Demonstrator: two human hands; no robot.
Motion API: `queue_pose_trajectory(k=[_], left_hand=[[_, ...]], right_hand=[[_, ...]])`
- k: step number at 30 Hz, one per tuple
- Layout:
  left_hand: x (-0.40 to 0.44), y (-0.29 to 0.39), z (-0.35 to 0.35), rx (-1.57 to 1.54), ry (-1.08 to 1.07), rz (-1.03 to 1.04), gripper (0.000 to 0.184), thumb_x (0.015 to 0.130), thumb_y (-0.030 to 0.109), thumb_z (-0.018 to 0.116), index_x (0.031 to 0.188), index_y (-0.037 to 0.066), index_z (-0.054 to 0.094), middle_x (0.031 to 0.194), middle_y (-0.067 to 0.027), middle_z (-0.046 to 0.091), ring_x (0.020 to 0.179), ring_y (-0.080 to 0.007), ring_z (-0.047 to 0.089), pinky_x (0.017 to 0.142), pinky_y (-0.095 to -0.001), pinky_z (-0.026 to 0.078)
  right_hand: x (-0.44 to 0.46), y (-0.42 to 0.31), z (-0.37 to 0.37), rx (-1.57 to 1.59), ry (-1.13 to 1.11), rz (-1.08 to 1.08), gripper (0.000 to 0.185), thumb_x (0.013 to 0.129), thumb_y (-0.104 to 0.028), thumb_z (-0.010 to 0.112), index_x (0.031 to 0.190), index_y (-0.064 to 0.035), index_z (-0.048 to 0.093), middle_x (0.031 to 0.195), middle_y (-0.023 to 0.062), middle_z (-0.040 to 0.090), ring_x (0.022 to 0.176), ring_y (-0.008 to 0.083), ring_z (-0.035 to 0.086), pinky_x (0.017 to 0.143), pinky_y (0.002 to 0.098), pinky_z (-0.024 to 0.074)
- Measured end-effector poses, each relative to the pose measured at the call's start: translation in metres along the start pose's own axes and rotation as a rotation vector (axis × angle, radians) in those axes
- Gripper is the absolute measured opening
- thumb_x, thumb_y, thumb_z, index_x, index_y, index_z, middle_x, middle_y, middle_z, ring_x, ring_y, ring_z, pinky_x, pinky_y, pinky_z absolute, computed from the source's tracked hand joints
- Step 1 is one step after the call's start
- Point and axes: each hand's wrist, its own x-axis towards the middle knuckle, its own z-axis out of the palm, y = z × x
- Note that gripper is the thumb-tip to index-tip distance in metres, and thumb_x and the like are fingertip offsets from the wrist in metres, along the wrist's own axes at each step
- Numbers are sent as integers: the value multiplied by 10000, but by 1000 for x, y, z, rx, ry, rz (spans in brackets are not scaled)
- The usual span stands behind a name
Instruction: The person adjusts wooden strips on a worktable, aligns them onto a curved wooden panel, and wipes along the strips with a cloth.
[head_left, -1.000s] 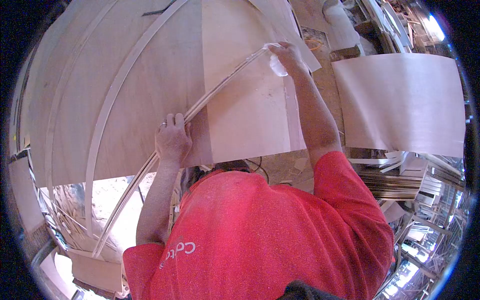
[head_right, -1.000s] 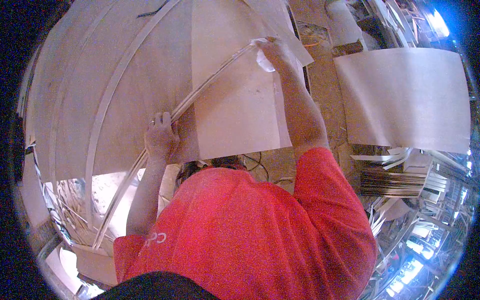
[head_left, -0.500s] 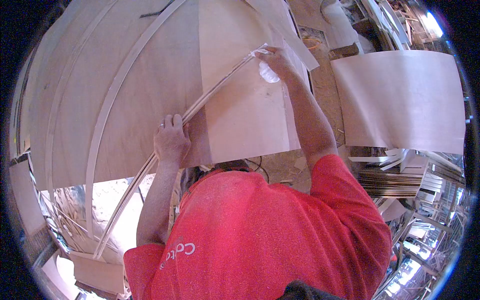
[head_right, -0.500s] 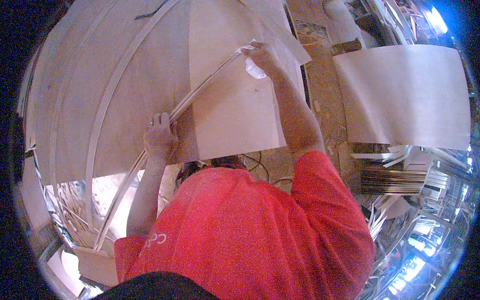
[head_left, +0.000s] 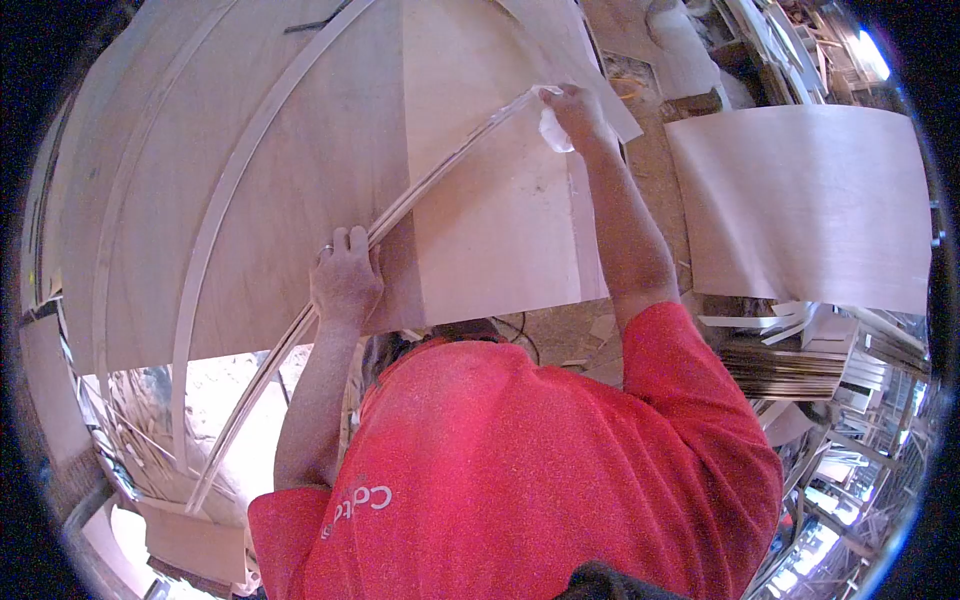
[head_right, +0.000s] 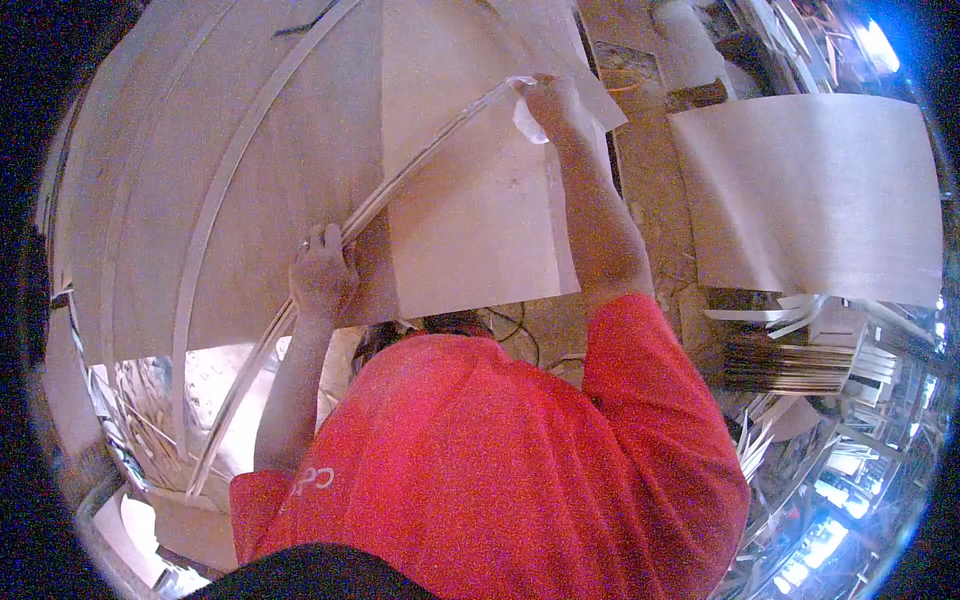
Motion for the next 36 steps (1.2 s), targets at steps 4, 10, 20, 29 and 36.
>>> queue_pose_trajectory(k=[4, 10, 20, 29, 36], left_hand=[[-1, 1, 2, -11, 90, 8, 249, 992, 330, 562, 1063, 92, 564, 1057, -136, 611, 976, -352, 677, 780, -488, 563], [1, 3, 2, -7, 4, -19, 248, 1001, 337, 554, 1043, 93, 558, 1037, -140, 614, 959, -357, 680, 760, -495, 563], [-1, 0, 7, 23, 24, 3, 227, 978, 314, 589, 1061, 106, 556, 1045, -127, 612, 933, -351, 692, 752, -494, 574], [-1, 0, 4, 7, 31, -1, 237, 960, 299, 603, 1078, 99, 559, 1051, -129, 618, 917, -353, 704, 753, -483, 580], [-1, 2, 2, 15, 10, -24, 233, 956, 281, 608, 1079, 88, 563, 1055, -140, 618, 924, -359, 701, 775, -482, 576]], right_hand=[[-30, -14, 23, 112, -20, -85, 356, 883, -339, 795, 1083, -46, 772, 809, 57, 706, 674, 167, 633, 614, 361, 499], [-68, -32, 45, -164, -9, -247, 272, 875, -292, 794, 1041, -77, 788, 1178, 148, 712, 1077, 293, 690, 892, 380, 550], [-115, -47, 70, -225, 5, -805, 145, 882, -233, 781, 998, -147, 798, 1061, 93, 700, 970, 283, 695, 832, 398, 559], [-77, -1, 80, -227, 36, -726, 132, 896, -219, 748, 1010, -176, 799, 1086, 70, 705, 967, 307, 695, 819, 419, 554], [-84, -33, 52, -314, 155, -388, 196, 906, -296, 731, 1032, -158, 793, 1091, 96, 708, 977, 323, 702, 817, 433, 554]])
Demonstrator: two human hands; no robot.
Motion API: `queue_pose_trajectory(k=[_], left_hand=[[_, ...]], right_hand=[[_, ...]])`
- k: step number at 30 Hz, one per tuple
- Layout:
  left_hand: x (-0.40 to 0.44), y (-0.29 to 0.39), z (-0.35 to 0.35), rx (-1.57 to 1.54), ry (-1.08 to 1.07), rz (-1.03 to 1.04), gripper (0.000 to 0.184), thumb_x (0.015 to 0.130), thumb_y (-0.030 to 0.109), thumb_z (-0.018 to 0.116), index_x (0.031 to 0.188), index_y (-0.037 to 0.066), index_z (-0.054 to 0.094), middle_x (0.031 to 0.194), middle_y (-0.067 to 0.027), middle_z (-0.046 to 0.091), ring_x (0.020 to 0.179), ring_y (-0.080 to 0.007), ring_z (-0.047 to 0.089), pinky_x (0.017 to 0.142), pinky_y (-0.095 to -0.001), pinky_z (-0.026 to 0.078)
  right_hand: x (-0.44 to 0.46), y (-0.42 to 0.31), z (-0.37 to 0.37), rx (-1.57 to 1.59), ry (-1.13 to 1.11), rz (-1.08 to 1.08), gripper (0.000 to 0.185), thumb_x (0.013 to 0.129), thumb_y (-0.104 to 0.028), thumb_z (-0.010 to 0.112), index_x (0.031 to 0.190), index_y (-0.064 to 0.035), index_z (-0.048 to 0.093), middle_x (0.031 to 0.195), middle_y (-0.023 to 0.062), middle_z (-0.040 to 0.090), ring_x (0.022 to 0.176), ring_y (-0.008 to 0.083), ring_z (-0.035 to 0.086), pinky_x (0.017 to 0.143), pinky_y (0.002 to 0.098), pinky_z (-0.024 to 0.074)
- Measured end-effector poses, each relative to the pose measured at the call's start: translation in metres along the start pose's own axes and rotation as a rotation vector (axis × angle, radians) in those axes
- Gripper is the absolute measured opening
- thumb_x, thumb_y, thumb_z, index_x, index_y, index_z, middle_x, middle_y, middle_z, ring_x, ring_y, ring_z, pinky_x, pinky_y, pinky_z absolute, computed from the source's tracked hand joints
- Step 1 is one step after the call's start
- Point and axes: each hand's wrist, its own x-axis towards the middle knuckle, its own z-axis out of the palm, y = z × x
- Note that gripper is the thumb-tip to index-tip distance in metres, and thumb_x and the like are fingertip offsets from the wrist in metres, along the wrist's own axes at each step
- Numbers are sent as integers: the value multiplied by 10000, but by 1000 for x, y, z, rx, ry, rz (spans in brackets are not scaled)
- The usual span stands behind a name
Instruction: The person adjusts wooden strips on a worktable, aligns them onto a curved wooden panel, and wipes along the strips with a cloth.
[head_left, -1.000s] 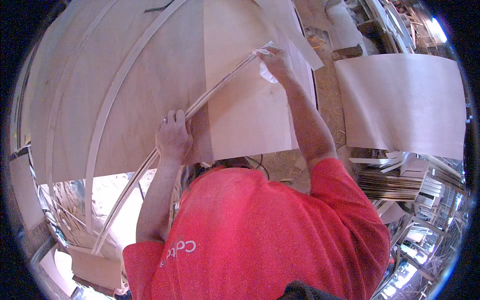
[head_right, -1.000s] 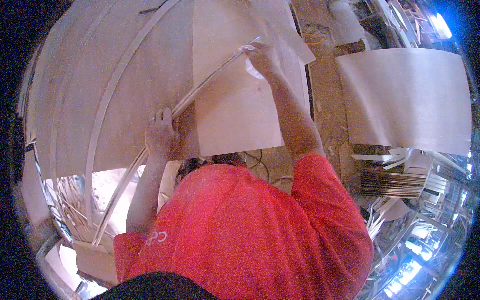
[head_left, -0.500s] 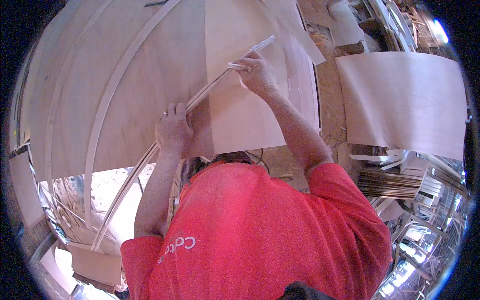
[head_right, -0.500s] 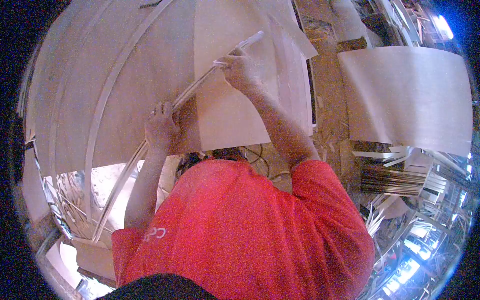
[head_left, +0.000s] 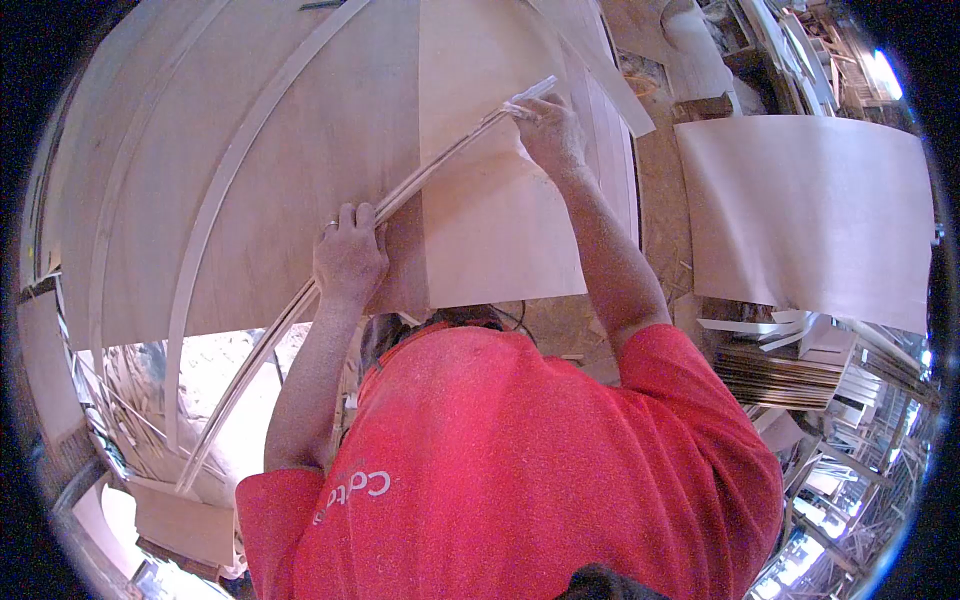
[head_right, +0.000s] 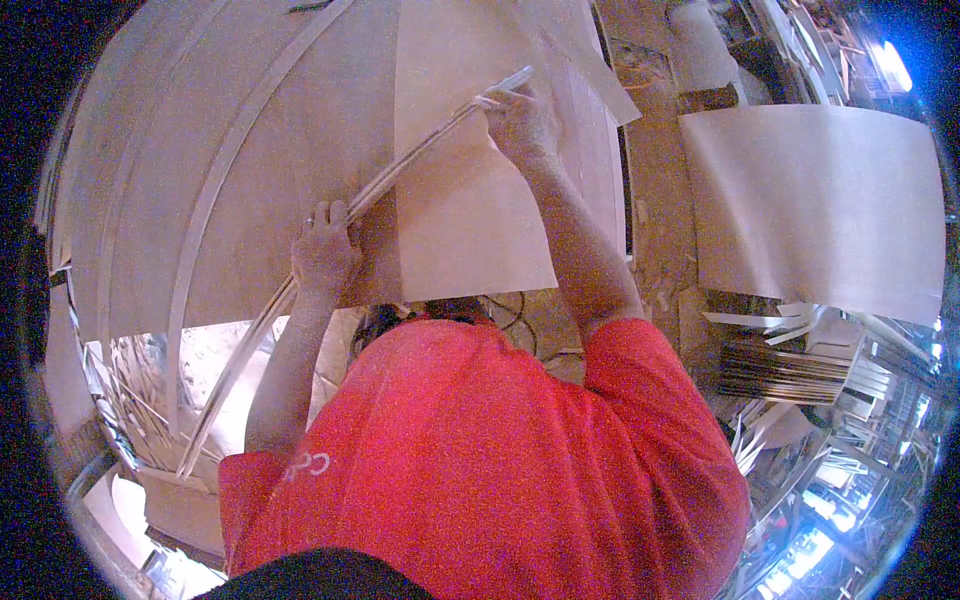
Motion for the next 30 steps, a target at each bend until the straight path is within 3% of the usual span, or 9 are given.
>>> queue_pose_trajectory(k=[2, 4, 7, 11, 17, 20, 23, 27, 30], left_hand=[[1, -1, 2, 3, -16, 6, 236, 956, 285, 608, 1075, 86, 565, 1054, -142, 618, 922, -362, 698, 777, -482, 574], [3, -2, 1, 9, -29, 5, 238, 956, 289, 609, 1072, 84, 567, 1053, -144, 619, 919, -364, 696, 779, -481, 572], [3, -2, 1, 30, -29, 15, 240, 859, 206, 627, 1060, 84, 581, 1058, -130, 638, 1008, -343, 672, 813, -476, 572], [0, -8, 6, -17, 20, 55, 253, 967, 313, 597, 1070, 82, 576, 1051, -143, 625, 921, -358, 691, 787, -484, 562], [1, -3, -3, 6, -7, 37, 253, 967, 316, 597, 1054, 80, 573, 1043, -139, 626, 933, -350, 688, 786, -478, 561], [-1, -3, -3, -30, -12, 21, 252, 963, 312, 602, 1049, 77, 574, 1038, -139, 626, 933, -354, 684, 792, -479, 557], [0, -8, 7, -57, 41, 54, 245, 958, 304, 607, 1046, 77, 575, 1030, -139, 627, 934, -360, 679, 805, -487, 549], [0, -7, 2, -36, 17, 38, 234, 952, 291, 610, 1044, 77, 579, 1030, -142, 630, 945, -366, 675, 823, -498, 536], [-1, -6, 0, -49, 2, 22, 234, 947, 287, 617, 1043, 77, 581, 1043, -144, 633, 956, -365, 677, 818, -494, 546]], right_hand=[[0, 5, -3, 24, -16, -35, 215, 898, -293, 739, 1029, -130, 788, 1071, 97, 710, 945, 304, 706, 802, 429, 556], [1, 0, -22, 763, -339, 557, 319, 896, -292, 740, 1120, -66, 733, 1036, 83, 697, 880, 247, 691, 766, 401, 554], [1, 22, -30, 1323, -518, 757, 413, 893, -279, 739, 1210, -30, 654, 1017, 72, 676, 843, 203, 662, 733, 366, 548], [-19, 17, -37, 1293, -545, 552, 429, 902, -284, 739, 1244, -53, 622, 1026, 77, 685, 874, 219, 677, 747, 371, 562], [-38, 42, -20, 1757, -314, 789, 510, 904, -341, 747, 1292, -62, 567, 1143, 130, 706, 1032, 279, 709, 900, 465, 589], [-30, 40, -38, 2070, -83, 770, 557, 907, -357, 733, 1333, -60, 532, 1260, 185, 663, 1157, 349, 663, 992, 599, 535], [-22, 19, -66, 2147, -296, 594, 496, 898, -302, 701, 1298, -51, 549, 1384, 207, 562, 1303, 445, 530, 1036, 806, 370], [-32, 33, -40, 1767, -255, 843, 548, 847, -193, 671, 1353, -35, 531, 1252, 167, 641, 1148, 389, 632, 942, 635, 530], [-37, 54, -21, 1820, -483, 698, 597, 829, -182, 670, 1388, -37, 517, 1183, 132, 670, 1011, 343, 672, 784, 532, 576]])
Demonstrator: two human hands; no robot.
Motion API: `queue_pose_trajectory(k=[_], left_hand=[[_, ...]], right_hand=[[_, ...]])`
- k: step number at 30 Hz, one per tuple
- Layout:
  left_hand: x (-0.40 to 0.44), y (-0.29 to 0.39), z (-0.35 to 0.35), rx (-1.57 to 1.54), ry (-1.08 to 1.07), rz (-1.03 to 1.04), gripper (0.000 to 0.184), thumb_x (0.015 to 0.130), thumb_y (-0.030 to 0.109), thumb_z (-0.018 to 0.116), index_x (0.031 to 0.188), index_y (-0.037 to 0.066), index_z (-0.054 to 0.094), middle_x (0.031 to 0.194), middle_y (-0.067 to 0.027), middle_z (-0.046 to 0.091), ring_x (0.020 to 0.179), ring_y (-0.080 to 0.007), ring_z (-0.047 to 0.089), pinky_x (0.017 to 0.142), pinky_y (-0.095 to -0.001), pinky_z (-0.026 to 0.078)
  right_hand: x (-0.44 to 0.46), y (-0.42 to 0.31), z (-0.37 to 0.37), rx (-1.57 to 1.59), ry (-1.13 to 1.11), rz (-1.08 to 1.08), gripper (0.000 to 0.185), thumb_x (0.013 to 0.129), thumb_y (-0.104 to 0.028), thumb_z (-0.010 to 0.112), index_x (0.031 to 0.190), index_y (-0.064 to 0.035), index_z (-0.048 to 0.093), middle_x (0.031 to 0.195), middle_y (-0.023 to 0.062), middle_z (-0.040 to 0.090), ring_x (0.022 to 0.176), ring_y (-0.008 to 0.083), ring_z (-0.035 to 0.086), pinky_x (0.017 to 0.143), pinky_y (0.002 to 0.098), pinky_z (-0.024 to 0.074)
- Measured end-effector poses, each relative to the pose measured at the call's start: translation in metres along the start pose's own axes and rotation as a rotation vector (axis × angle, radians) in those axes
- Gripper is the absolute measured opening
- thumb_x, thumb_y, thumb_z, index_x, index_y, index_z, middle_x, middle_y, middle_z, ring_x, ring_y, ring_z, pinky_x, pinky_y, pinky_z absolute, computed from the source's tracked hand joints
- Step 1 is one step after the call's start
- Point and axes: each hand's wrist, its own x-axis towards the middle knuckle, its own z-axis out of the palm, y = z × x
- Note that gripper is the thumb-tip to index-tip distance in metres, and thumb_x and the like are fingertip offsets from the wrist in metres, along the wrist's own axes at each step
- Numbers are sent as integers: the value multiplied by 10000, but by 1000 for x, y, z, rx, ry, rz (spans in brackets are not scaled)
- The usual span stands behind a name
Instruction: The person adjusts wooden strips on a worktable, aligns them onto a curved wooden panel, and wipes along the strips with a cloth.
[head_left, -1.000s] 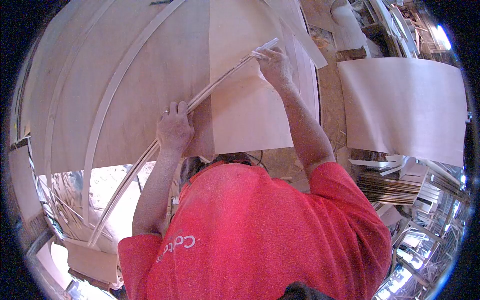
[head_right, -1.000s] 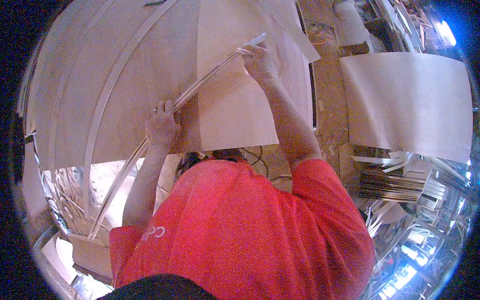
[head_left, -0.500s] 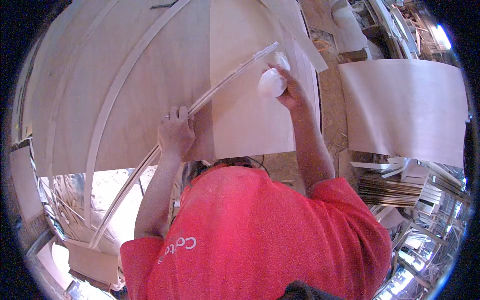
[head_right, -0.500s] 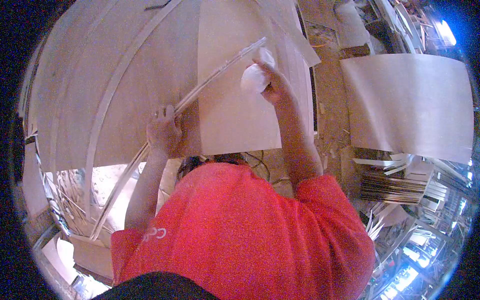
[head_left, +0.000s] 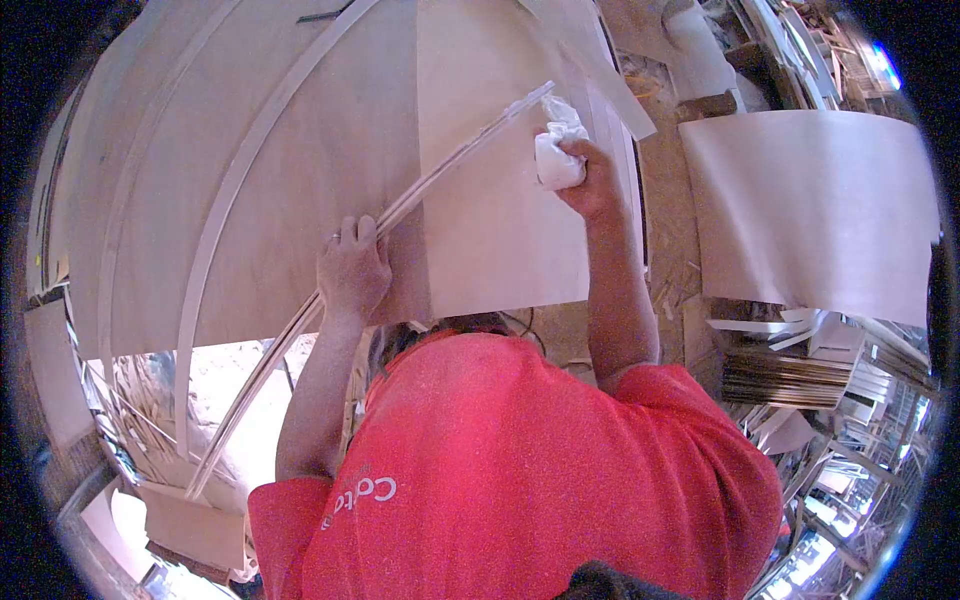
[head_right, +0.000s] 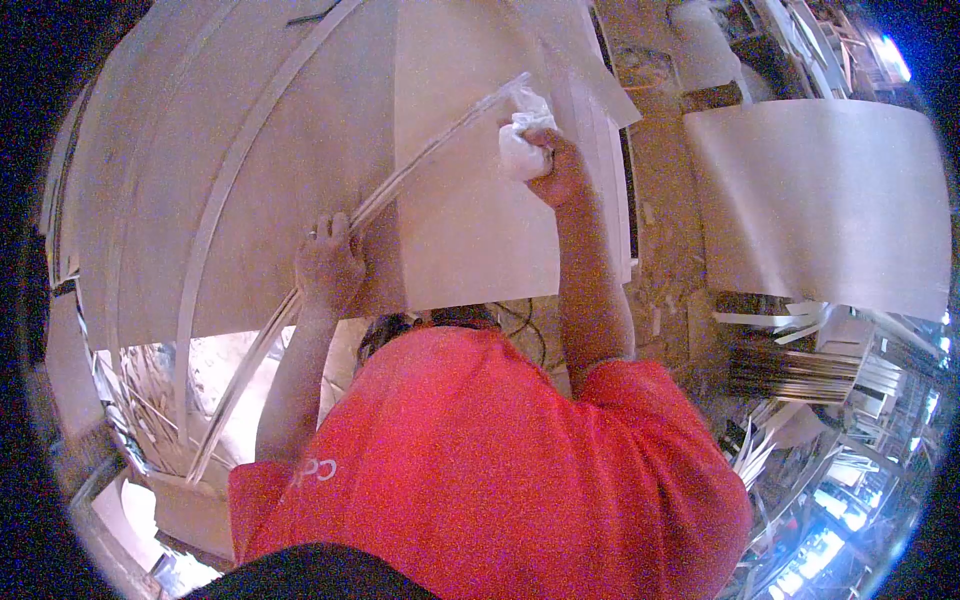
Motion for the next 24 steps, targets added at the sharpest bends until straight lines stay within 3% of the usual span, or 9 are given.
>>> queue_pose_trajectory(k=[3, 7, 10, 12, 15, 19, 21, 22, 24], left_hand=[[1, 1, -3, -16, -10, -11, 238, 944, 287, 623, 1042, 75, 578, 1061, -147, 634, 961, -362, 681, 806, -490, 560], [1, 4, -7, 17, -40, -25, 241, 941, 288, 628, 1042, 74, 577, 1061, -145, 628, 963, -356, 684, 794, -486, 570], [2, 3, -7, 7, -39, -25, 242, 941, 292, 629, 1034, 75, 576, 1041, -144, 622, 952, -358, 684, 788, -488, 570], [1, 3, -6, 2, 2, -11, 238, 944, 295, 627, 1021, 76, 573, 1012, -145, 617, 938, -360, 681, 776, -489, 567], [1, 4, -5, 3, 21, -10, 237, 948, 300, 624, 1013, 78, 571, 998, -145, 616, 931, -364, 678, 768, -487, 562], [1, 4, -5, -10, 25, -7, 233, 954, 301, 617, 1010, 80, 571, 992, -147, 616, 931, -368, 675, 769, -488, 559], [1, 2, -3, -16, 20, 6, 230, 955, 303, 615, 1006, 84, 569, 993, -148, 620, 937, -369, 676, 784, -486, 557], [1, 2, -2, -15, 21, 4, 230, 955, 303, 615, 1006, 84, 569, 993, -148, 620, 937, -369, 676, 784, -486, 557], [1, 4, -3, -6, 36, -1, 230, 957, 305, 614, 1014, 86, 572, 1003, -148, 625, 946, -367, 679, 794, -487, 556]], right_hand=[[-4, 10, 6, 79, -147, -27, 622, 830, -180, 670, 1412, -38, 505, 1080, 103, 676, 870, 292, 669, 681, 454, 570], [-13, 14, 27, 90, -193, -50, 622, 843, -205, 678, 1419, -46, 502, 963, 71, 651, 790, 247, 639, 633, 402, 550], [-17, 17, 41, 18, -16, -46, 576, 849, -166, 680, 1389, -52, 515, 894, 41, 621, 728, 213, 620, 594, 379, 535], [-19, 19, 51, -309, 124, -131, 483, 857, -138, 703, 1311, -56, 562, 862, 23, 602, 681, 193, 605, 569, 377, 525], [-14, 22, 44, -217, 128, -84, 411, 851, -109, 733, 1237, -57, 602, 846, 19, 595, 643, 170, 593, 557, 370, 517], [-13, 29, 43, -244, 173, -64, 387, 842, -109, 749, 1204, -53, 624, 846, 26, 596, 673, 179, 611, 572, 360, 521], [-10, 32, 47, -275, 288, -113, 431, 824, -86, 754, 1226, -42, 603, 895, 49, 634, 793, 210, 668, 652, 379, 553], [-10, 33, 50, -275, 285, -111, 431, 824, -86, 754, 1226, -42, 603, 895, 49, 634, 793, 210, 668, 652, 379, 553], [-13, 35, 55, -516, 197, -191, 446, 854, -147, 773, 1241, -36, 581, 955, 74, 668, 940, 247, 694, 764, 411, 573]])
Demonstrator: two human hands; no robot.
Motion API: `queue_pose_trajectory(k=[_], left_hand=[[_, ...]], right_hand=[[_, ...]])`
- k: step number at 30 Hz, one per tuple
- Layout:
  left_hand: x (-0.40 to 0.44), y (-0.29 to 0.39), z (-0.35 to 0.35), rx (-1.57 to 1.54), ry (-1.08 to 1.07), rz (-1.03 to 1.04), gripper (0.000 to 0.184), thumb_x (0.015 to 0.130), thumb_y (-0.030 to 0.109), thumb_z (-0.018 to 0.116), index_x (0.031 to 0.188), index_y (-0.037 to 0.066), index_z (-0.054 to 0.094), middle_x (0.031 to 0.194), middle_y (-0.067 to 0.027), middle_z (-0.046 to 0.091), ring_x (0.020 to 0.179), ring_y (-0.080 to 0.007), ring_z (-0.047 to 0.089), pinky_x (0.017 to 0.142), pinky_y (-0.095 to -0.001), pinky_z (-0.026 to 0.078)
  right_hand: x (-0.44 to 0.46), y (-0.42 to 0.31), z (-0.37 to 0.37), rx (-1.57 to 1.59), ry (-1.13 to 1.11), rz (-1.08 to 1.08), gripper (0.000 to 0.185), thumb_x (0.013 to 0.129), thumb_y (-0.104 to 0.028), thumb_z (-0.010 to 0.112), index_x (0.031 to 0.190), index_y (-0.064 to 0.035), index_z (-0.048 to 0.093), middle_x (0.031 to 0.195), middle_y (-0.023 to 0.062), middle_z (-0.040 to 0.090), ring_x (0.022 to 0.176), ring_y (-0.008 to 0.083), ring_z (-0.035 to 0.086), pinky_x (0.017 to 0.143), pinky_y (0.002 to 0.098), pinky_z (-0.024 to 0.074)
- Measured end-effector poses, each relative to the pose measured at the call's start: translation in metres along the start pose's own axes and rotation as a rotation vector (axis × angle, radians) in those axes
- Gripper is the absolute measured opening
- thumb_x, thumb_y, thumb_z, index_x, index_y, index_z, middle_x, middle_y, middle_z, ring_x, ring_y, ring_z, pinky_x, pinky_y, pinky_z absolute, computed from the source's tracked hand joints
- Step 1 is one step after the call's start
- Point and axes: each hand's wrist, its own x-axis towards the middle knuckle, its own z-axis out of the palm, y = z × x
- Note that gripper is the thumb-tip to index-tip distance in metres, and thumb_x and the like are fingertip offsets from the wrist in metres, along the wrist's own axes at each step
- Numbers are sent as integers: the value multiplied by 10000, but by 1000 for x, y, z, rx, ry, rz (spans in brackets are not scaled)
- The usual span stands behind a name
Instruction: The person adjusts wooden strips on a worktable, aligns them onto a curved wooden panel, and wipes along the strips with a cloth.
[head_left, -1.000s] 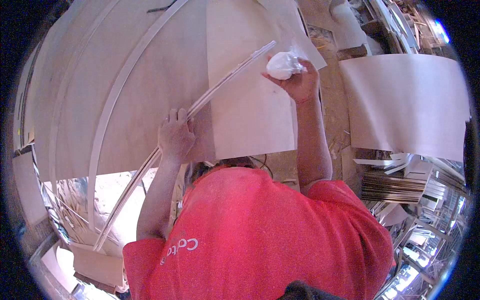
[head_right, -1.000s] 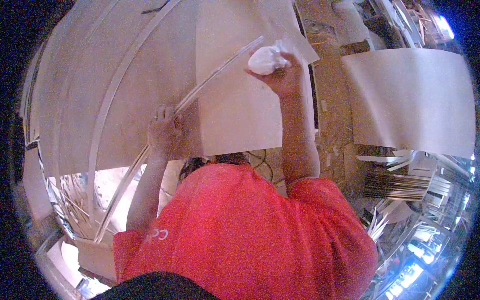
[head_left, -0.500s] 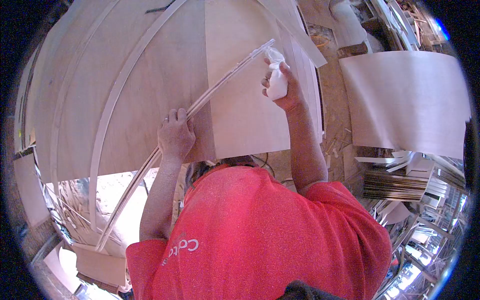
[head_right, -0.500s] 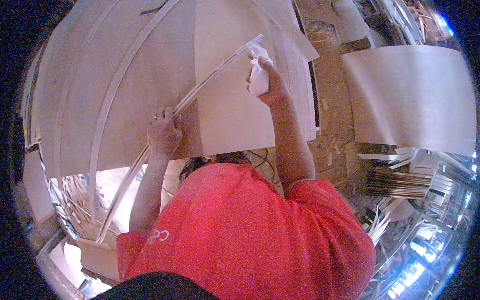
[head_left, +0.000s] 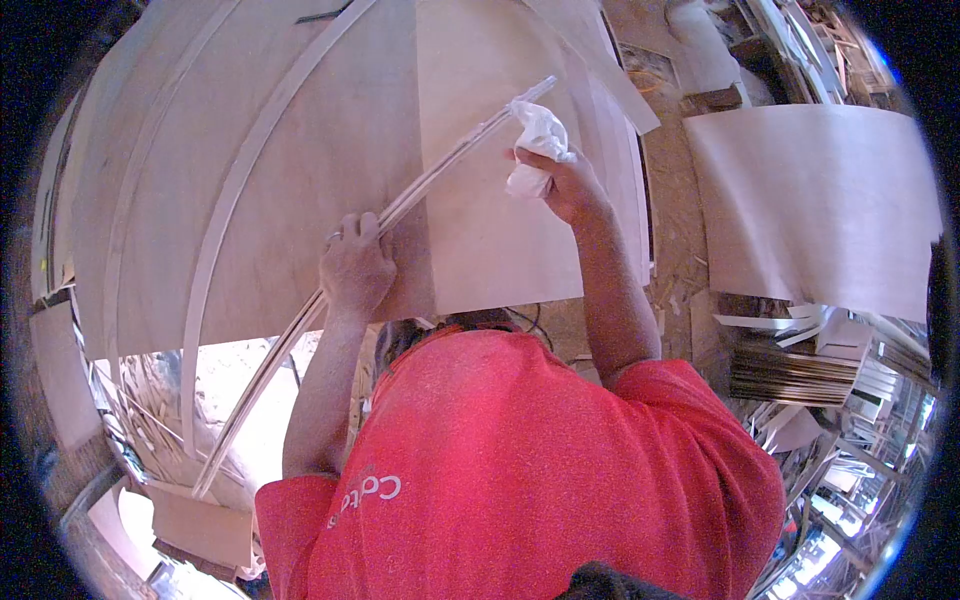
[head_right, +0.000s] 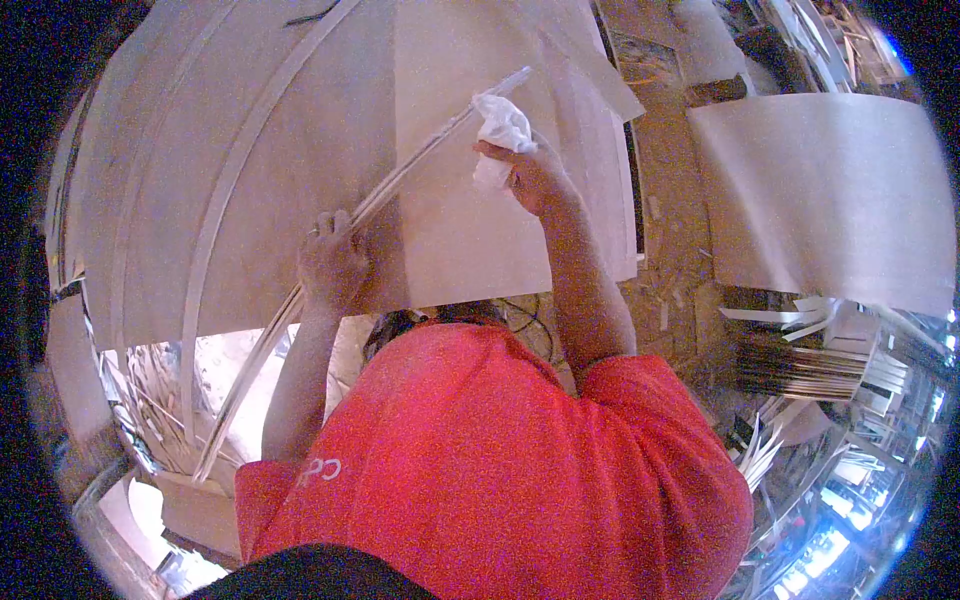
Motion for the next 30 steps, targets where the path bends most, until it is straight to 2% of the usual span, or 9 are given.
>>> queue_pose_trajectory(k=[4, 6, 9, 10, 12, 15, 24, 28, 30], left_hand=[[1, 1, -2, 7, -73, -46, 233, 955, 304, 617, 1030, 87, 577, 1012, -145, 628, 951, -366, 681, 808, -490, 555], [1, -1, 4, -7, 11, -7, 232, 955, 304, 618, 1028, 87, 577, 1007, -141, 629, 939, -363, 684, 800, -493, 556], [-1, -1, 5, -2, -14, -14, 232, 953, 304, 621, 1022, 87, 577, 1006, -138, 630, 929, -357, 688, 788, -492, 555], [0, -1, 4, -3, -15, -16, 232, 953, 304, 621, 1022, 87, 577, 1006, -138, 630, 929, -357, 688, 788, -492, 555], [0, -1, 3, 3, -27, -6, 234, 959, 309, 614, 1028, 88, 578, 1010, -138, 629, 925, -354, 690, 774, -489, 559], [0, -2, 8, 14, 7, -1, 243, 966, 315, 606, 1040, 86, 579, 1023, -142, 633, 934, -357, 691, 782, -489, 566], [1, -2, 6, 11, -34, -9, 254, 980, 322, 588, 1065, 82, 580, 1071, -153, 633, 981, -359, 686, 796, -491, 573], [2, -2, 8, 4, -33, -13, 254, 980, 319, 588, 1076, 83, 579, 1073, -151, 633, 994, -361, 681, 797, -494, 571], [2, -1, 6, -11, -25, -18, 262, 980, 325, 593, 1083, 85, 578, 1076, -151, 631, 992, -367, 680, 808, -498, 566]], right_hand=[[-4, -9, -5, -95, -261, -62, 452, 915, -277, 753, 1249, -36, 566, 992, 88, 688, 1023, 252, 693, 844, 440, 575], [0, 2, -11, 231, -272, 113, 463, 943, -367, 720, 1237, -41, 571, 982, 89, 670, 950, 264, 697, 852, 469, 585], [9, 7, -11, 505, -213, 260, 462, 943, -384, 708, 1221, -40, 576, 925, 82, 651, 829, 256, 693, 796, 481, 606], [7, 4, -7, 504, -214, 262, 462, 943, -384, 708, 1221, -40, 576, 925, 82, 651, 829, 256, 693, 796, 481, 606], [5, -6, 3, 230, 5, 218, 418, 933, -335, 718, 1192, -32, 589, 855, 64, 628, 719, 219, 665, 708, 472, 616], [7, -13, 0, 46, -20, 204, 460, 874, -326, 774, 1213, -55, 620, 944, 57, 676, 789, 205, 670, 646, 380, 578], [20, -18, -10, -199, -74, 99, 303, 832, -201, 774, 1078, -46, 691, 875, 56, 708, 751, 168, 667, 630, 331, 543], [23, -14, -17, -192, -68, 87, 282, 840, -210, 760, 1065, -54, 691, 860, 51, 693, 721, 175, 658, 618, 326, 535], [32, -6, -25, 20, -85, 160, 268, 867, -247, 726, 1058, -62, 688, 852, 45, 678, 683, 177, 637, 615, 338, 528]])
